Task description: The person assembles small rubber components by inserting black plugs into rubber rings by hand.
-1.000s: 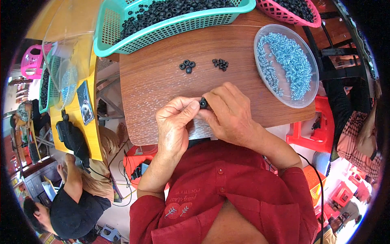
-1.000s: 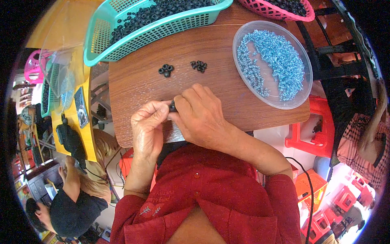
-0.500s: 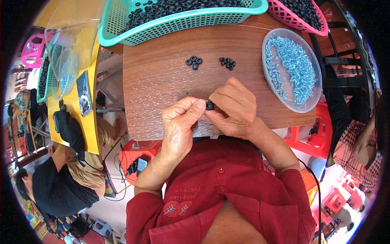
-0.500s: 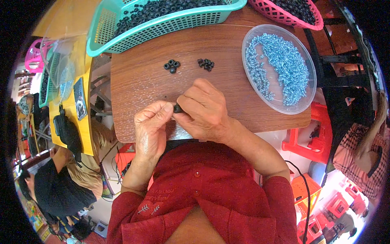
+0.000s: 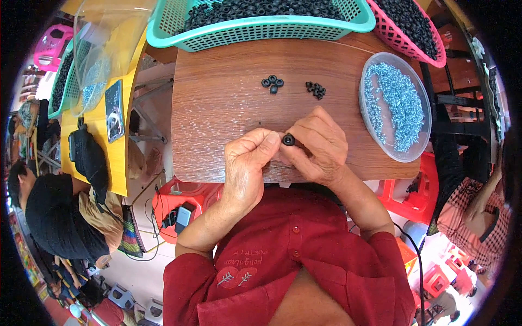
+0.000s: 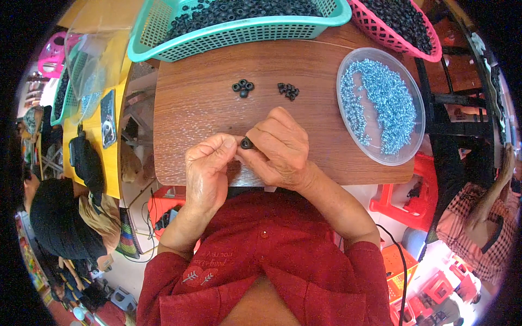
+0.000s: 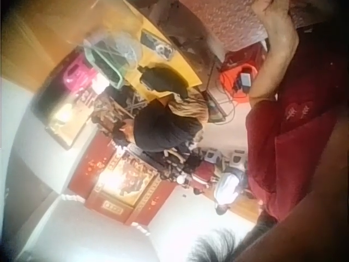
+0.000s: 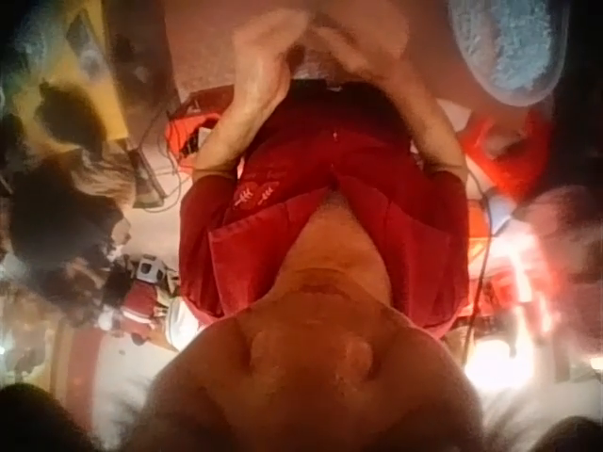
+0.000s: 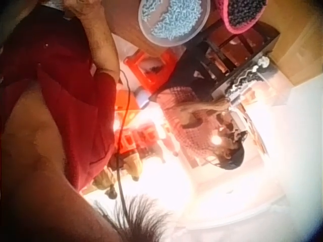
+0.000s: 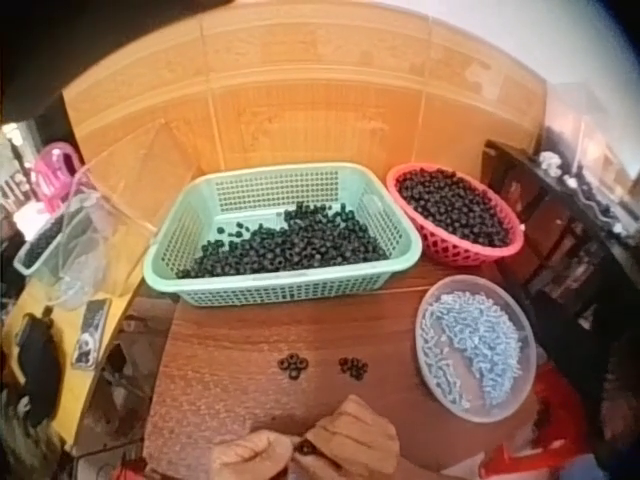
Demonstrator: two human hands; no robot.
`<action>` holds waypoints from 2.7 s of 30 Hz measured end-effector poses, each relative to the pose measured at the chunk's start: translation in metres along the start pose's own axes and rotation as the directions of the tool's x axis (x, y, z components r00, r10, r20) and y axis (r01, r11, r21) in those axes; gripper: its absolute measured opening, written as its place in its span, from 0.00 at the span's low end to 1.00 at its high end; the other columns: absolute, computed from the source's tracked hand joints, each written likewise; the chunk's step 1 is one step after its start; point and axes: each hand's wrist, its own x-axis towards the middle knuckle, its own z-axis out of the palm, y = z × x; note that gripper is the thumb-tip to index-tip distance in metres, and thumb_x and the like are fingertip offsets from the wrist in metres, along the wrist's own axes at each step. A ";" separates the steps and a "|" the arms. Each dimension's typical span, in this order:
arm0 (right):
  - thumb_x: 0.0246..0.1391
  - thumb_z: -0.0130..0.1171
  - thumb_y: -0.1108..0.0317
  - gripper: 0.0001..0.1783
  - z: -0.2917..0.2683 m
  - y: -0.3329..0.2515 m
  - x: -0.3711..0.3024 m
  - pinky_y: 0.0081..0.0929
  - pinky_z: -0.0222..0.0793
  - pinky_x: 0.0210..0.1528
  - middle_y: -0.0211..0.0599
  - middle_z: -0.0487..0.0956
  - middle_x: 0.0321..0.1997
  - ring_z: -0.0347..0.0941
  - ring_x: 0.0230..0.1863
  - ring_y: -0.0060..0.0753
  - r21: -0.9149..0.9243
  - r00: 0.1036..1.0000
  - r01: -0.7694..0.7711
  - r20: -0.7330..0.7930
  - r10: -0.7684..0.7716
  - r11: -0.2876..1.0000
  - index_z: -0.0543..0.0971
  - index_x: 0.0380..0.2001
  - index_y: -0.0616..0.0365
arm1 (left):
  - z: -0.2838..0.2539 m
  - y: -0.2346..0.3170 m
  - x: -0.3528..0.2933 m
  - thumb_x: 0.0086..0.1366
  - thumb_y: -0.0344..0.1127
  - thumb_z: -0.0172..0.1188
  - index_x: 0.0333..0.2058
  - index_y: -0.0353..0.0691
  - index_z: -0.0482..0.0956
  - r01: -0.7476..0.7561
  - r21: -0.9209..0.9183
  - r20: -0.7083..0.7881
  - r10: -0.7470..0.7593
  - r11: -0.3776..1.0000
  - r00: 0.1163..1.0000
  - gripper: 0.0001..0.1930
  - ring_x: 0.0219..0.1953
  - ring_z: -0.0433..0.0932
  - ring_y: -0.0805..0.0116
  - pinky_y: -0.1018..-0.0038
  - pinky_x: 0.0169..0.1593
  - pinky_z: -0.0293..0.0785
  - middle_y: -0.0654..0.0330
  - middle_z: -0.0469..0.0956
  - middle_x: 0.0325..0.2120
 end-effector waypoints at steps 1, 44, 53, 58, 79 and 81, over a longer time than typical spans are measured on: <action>0.26 0.65 0.77 0.12 0.001 0.000 0.000 0.30 0.58 0.22 0.38 0.70 0.21 0.63 0.20 0.37 0.004 1.000 -0.006 -0.017 0.006 1.000 0.75 0.21 0.65 | -0.001 0.001 0.000 0.63 0.30 0.56 0.33 0.29 0.78 -0.005 -0.004 -0.004 0.005 1.000 1.000 0.08 0.30 0.71 0.78 0.83 0.38 0.65 0.61 0.77 0.27; 0.50 0.57 0.77 0.04 -0.033 -0.016 0.004 0.20 0.68 0.36 0.33 0.79 0.28 0.73 0.33 0.20 0.288 0.590 -0.807 0.344 0.731 0.516 0.78 0.31 0.64 | 0.000 0.001 0.013 0.66 0.35 0.52 0.40 0.28 0.75 0.098 0.091 0.093 -0.107 0.991 0.990 0.13 0.26 0.76 0.71 0.78 0.30 0.72 0.53 0.79 0.28; 0.42 0.59 0.77 0.06 -0.023 -0.007 0.003 0.33 0.65 0.27 0.40 0.71 0.23 0.68 0.26 0.43 -0.080 0.949 -0.231 0.199 0.242 0.970 0.74 0.27 0.62 | 0.000 -0.007 0.012 0.64 0.31 0.56 0.38 0.28 0.75 -0.002 0.183 0.042 -0.005 0.983 0.999 0.10 0.23 0.72 0.74 0.81 0.29 0.70 0.55 0.78 0.27; 0.36 0.60 0.76 0.10 -0.025 -0.007 0.005 0.34 0.62 0.25 0.39 0.69 0.22 0.65 0.24 0.41 -0.117 0.969 -0.088 0.221 0.112 0.989 0.72 0.26 0.61 | 0.004 -0.010 0.007 0.65 0.29 0.55 0.36 0.33 0.75 -0.114 0.251 0.038 0.108 0.961 0.993 0.06 0.25 0.71 0.80 0.83 0.28 0.69 0.64 0.76 0.26; 0.50 0.56 0.73 0.06 -0.026 -0.022 0.003 0.37 0.64 0.29 0.44 0.72 0.21 0.70 0.26 0.47 0.140 0.687 -0.724 0.245 0.685 0.676 0.72 0.23 0.62 | 0.012 -0.021 0.017 0.55 0.23 0.61 0.31 0.31 0.75 -0.635 0.773 0.441 0.713 0.007 0.545 0.05 0.22 0.73 0.62 0.73 0.25 0.69 0.53 0.74 0.22; 0.49 0.57 0.72 0.06 -0.026 -0.020 0.003 0.37 0.64 0.29 0.43 0.72 0.22 0.70 0.26 0.47 0.105 0.746 -0.659 0.214 0.630 0.745 0.72 0.24 0.62 | 0.015 -0.019 0.013 0.61 0.27 0.58 0.33 0.31 0.75 -0.194 0.291 -0.052 0.218 0.937 0.975 0.05 0.22 0.73 0.72 0.78 0.26 0.70 0.58 0.76 0.23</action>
